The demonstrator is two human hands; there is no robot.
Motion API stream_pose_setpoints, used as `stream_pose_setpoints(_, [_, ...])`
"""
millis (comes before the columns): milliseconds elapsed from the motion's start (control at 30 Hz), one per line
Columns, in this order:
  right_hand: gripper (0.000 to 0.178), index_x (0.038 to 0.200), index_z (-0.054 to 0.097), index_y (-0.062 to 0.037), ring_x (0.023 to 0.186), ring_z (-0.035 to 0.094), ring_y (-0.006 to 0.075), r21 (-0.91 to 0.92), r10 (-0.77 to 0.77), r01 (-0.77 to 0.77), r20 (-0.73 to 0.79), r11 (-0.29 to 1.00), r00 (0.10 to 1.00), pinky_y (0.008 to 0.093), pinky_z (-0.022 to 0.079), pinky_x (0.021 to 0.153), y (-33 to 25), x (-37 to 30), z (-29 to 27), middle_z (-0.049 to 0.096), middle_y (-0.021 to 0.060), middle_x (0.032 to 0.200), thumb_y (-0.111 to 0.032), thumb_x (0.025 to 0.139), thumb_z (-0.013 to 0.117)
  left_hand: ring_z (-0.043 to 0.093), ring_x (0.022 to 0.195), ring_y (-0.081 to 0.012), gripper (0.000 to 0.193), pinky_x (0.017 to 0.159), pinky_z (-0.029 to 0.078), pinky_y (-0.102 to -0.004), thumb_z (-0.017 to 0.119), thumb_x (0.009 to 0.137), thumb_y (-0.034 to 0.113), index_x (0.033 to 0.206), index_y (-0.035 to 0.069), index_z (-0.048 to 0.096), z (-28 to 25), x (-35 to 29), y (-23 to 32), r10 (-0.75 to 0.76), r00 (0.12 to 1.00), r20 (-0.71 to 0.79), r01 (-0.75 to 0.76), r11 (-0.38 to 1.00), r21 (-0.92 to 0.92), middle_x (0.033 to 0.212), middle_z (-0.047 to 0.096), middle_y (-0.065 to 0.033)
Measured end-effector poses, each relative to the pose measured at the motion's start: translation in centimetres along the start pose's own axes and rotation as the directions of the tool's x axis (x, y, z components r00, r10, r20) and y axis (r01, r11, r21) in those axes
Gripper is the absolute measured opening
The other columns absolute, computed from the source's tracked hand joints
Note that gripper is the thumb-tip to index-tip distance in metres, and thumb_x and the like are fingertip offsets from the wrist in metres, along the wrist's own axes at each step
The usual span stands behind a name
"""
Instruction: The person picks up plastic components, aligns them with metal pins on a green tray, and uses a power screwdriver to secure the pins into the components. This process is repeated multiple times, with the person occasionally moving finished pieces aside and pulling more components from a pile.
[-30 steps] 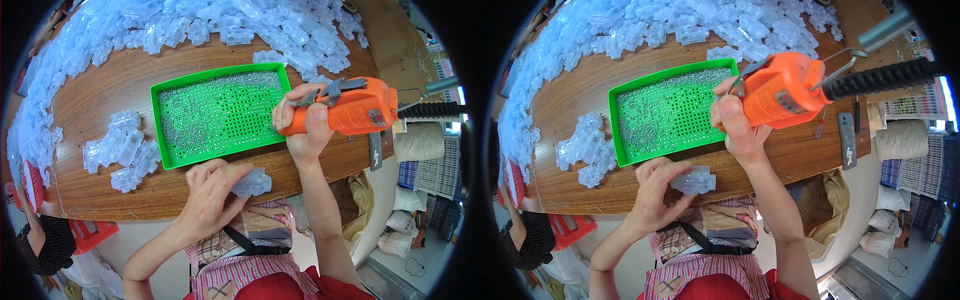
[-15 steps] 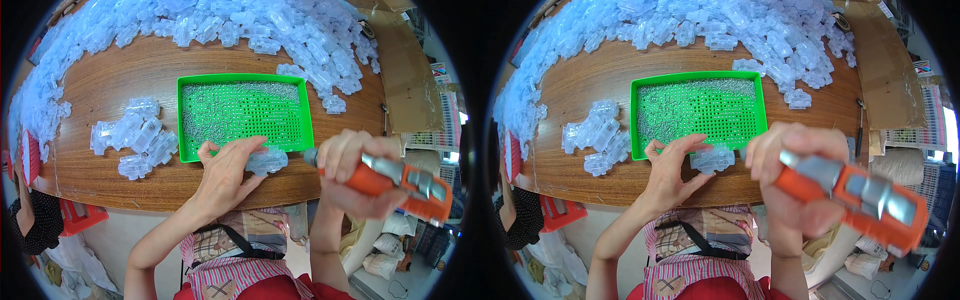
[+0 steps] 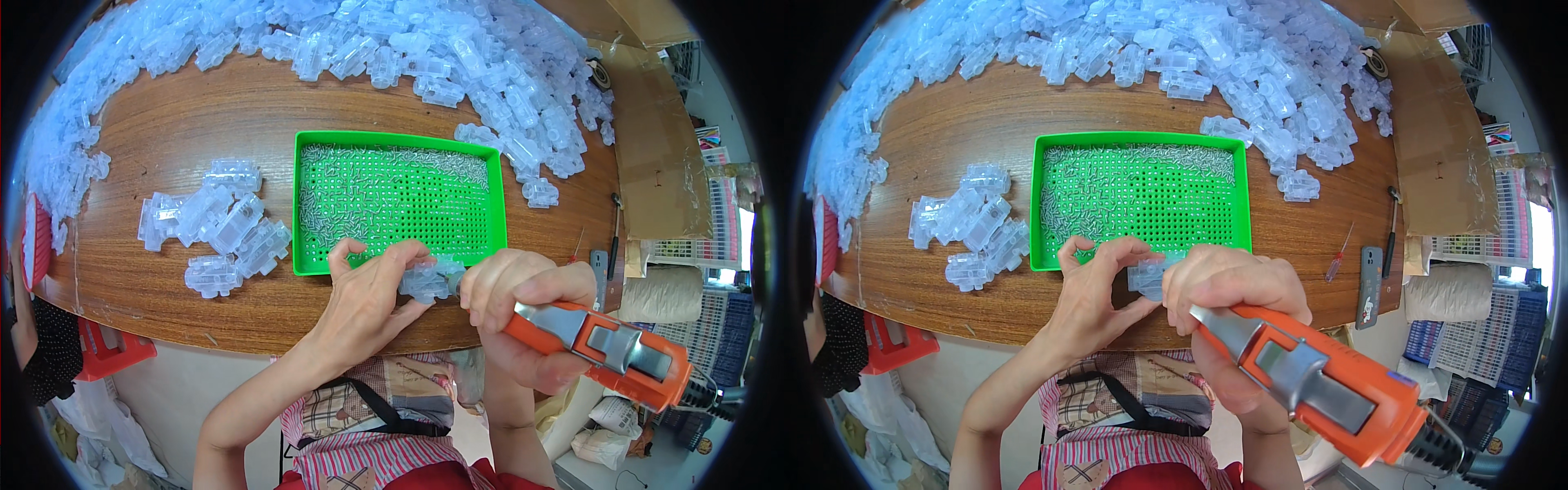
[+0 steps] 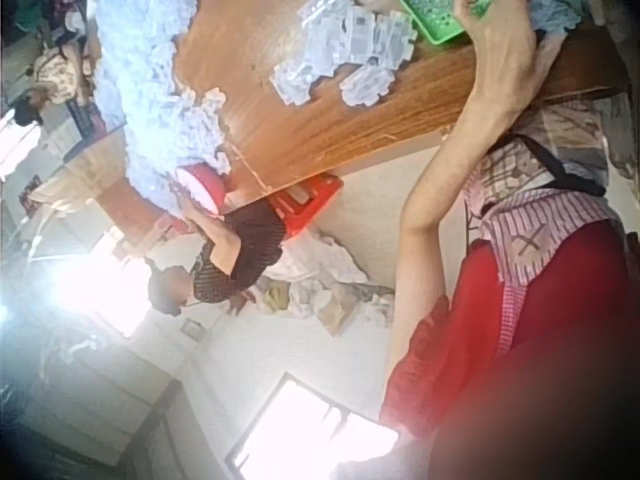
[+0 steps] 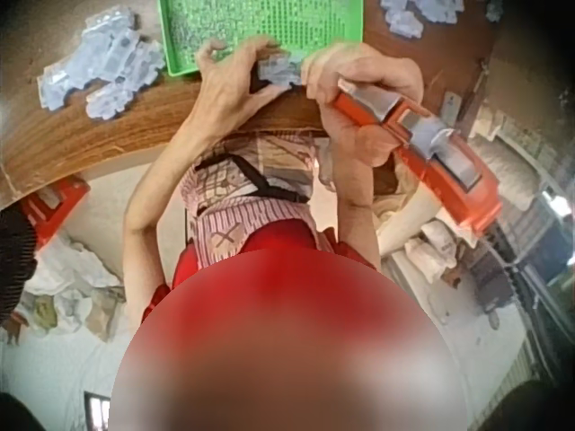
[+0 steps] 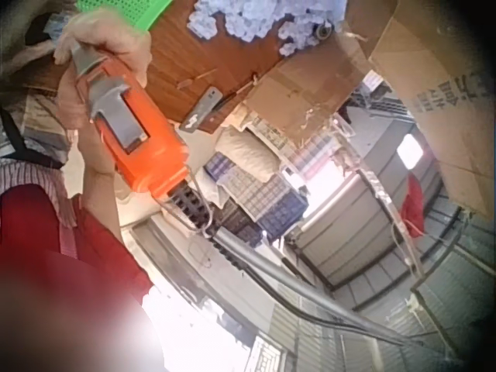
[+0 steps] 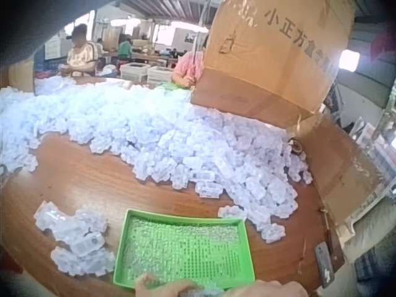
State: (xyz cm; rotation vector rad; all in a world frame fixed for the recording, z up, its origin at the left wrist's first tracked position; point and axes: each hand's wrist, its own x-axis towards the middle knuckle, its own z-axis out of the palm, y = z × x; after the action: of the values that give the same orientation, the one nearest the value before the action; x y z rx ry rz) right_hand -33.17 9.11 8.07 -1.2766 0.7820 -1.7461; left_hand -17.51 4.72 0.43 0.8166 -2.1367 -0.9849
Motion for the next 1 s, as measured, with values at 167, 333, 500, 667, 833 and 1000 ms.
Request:
stream_pose_setpoints(167, [0.037,0.101,0.054,-0.003,0.066,0.057,0.0202,-0.056,-0.023,0.026,0.049,0.998,0.999,0.0359,0.047,0.063,0.5,0.3,-0.1,0.06,0.0077,0.075,-0.027,0.084,0.076,0.065,0.093,-0.0203,0.06,0.086,0.028,-0.0423,0.079,0.073,0.012,0.123,0.011,0.047,-0.2,0.6,0.2,0.026,1.0,0.004,-0.026,1.0,-0.008,0.105,0.067,-0.0021])
stream_pose_setpoints(333, [0.067,0.102,0.049,-0.0039,0.058,0.054,0.0184,-0.182,-0.11,0.135,0.14,0.974,0.984,0.0325,0.046,0.054,1.3,0.6,-0.1,0.056,0.0059,0.068,-0.066,0.081,0.065,0.062,0.096,-0.0179,0.05,0.088,0.026,-0.0424,0.078,0.076,0.021,0.12,0.013,0.054,-0.3,0.3,0.2,-0.027,1.0,0.015,0.027,1.0,-0.002,0.108,0.066,-0.003])
stream_pose_setpoints(500, [0.073,0.117,0.048,0.0002,0.056,0.052,0.0175,-0.112,-0.087,0.092,0.047,0.989,0.995,0.0308,0.045,0.052,1.5,0.6,0.0,0.054,0.0048,0.066,-0.064,0.085,0.061,0.061,0.102,-0.0192,0.059,0.094,0.026,-0.0461,0.074,0.08,0.02,0.132,0.012,0.046,0.1,0.1,0.2,-0.003,1.0,0.013,0.002,1.0,0.006,0.112,0.065,-0.004])
stream_pose_setpoints(667, [0.068,0.116,0.048,-0.0014,0.055,0.052,0.0158,0.038,-0.124,0.126,-0.063,0.991,0.99,0.0296,0.047,0.051,-3.2,2.6,-1.4,0.052,0.005,0.064,-0.062,0.088,0.057,0.056,0.109,-0.0256,0.069,0.097,0.031,-0.0458,0.079,0.071,0.02,0.133,0.012,0.048,-4.4,0.1,1.9,-0.015,0.991,-0.133,0.038,0.984,0.172,0.112,0.063,-0.0047])
stream_pose_setpoints(833, [0.06,0.109,0.052,-0.0008,0.05,0.042,0.013,-0.144,-0.203,0.169,-0.264,0.975,0.943,0.0275,0.039,0.046,-3.4,2.4,-4.3,0.044,0.0015,0.059,-0.059,0.093,0.05,0.054,0.11,-0.032,0.053,0.095,0.041,-0.0394,0.071,0.075,0.007,0.125,0.006,0.054,-12.6,0.8,-1.0,-0.171,0.941,-0.291,0.301,0.815,0.494,0.112,0.06,-0.014])
stream_pose_setpoints(1000, [0.061,0.107,0.049,0.0002,0.05,0.046,0.014,-0.28,-0.207,0.113,-0.335,0.953,0.919,0.0289,0.04,0.046,-2.7,1.7,-6.1,0.047,0.0032,0.06,-0.059,0.092,0.053,0.045,0.123,-0.0324,0.056,0.104,0.029,-0.0479,0.075,0.072,0.009,0.123,0.012,0.053,-14.1,1.3,-0.2,-0.324,0.932,-0.159,0.349,0.692,0.632,0.127,0.048,-0.0116])
